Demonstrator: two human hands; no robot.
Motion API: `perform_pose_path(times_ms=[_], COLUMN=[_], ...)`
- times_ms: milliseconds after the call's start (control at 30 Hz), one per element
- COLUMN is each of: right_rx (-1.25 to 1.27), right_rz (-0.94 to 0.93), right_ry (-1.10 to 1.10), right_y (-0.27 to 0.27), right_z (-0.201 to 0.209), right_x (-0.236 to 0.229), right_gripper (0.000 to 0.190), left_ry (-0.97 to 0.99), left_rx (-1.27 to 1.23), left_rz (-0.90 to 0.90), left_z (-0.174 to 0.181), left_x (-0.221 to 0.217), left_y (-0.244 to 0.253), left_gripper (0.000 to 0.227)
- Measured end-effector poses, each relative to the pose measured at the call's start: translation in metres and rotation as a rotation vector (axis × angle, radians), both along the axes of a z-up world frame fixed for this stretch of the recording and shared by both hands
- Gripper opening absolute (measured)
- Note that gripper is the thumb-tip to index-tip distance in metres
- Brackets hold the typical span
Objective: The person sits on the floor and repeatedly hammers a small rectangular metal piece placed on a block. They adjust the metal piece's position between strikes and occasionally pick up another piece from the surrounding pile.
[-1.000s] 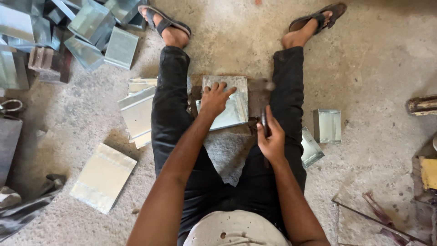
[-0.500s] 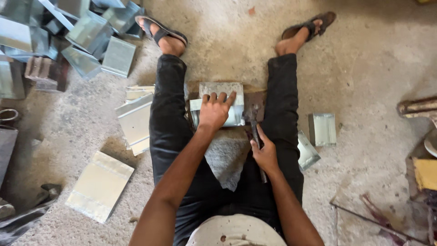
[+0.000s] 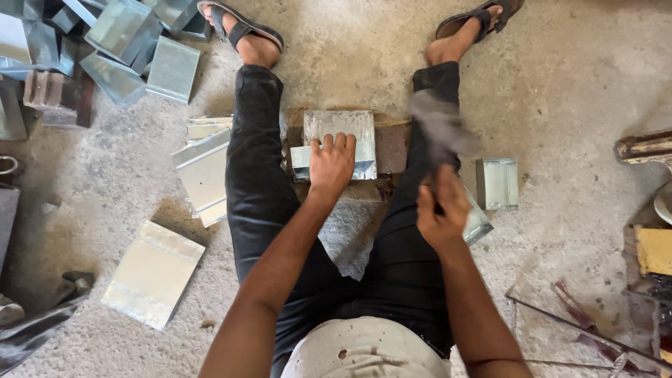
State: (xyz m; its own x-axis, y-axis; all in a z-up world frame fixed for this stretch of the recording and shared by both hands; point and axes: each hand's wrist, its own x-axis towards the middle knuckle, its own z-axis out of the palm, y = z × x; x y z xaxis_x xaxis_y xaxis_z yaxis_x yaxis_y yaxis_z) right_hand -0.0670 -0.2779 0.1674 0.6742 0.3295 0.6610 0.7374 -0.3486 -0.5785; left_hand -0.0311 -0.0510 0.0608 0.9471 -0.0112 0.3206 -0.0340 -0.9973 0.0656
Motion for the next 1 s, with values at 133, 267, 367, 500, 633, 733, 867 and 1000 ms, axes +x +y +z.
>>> perform_pose_path(times_ms=[133, 267, 367, 500, 633, 733, 867, 1000], right_rx=[-0.158, -0.102, -0.022, 0.13, 0.301, 0.259, 0.358, 0.219], right_rz=[0.137, -0.122, -0.102, -0.15, -0.106, -0.001, 0.137, 0.237], right_ry=[0.443, 0.955, 0.961, 1.145, 1.101, 0.849, 0.48, 0.15], right_y=[-0.004, -0.029, -0.027, -0.019, -0.011, -0.004, 0.016, 0.041], right_z=[-0.038, -0.061, -0.091, -0.094, -0.039, 0.023, 0.081, 0.073], right_x=[0.012, 0.008, -0.004, -0.048, -0.068, -0.069, -0.071, -0.035], right_gripper=[0.07, 0.061, 0.062, 0.066, 0.074, 0.068, 0.062, 0.061], left_ry=[-0.007, -0.042, -0.062, -0.113, -0.219, -0.375, -0.354, -0.348], left_rx=[0.007, -0.004, -0.011, -0.176, -0.82, -1.116, -1.135, -1.163], left_rz=[0.023, 0.048, 0.06, 0.071, 0.171, 0.125, 0.176, 0.154], left_z=[0.0, 0.002, 0.004, 0.002, -0.031, -0.067, -0.079, -0.069], left_x=[-0.001, -0.001, 0.001, -0.004, -0.009, -0.002, 0.003, -0.003], left_y=[-0.002, -0.002, -0.003, 0.001, 0.007, -0.007, -0.012, -0.013], left_gripper=[0.006, 0.003, 0.004, 0.013, 0.047, 0.053, 0.049, 0.045])
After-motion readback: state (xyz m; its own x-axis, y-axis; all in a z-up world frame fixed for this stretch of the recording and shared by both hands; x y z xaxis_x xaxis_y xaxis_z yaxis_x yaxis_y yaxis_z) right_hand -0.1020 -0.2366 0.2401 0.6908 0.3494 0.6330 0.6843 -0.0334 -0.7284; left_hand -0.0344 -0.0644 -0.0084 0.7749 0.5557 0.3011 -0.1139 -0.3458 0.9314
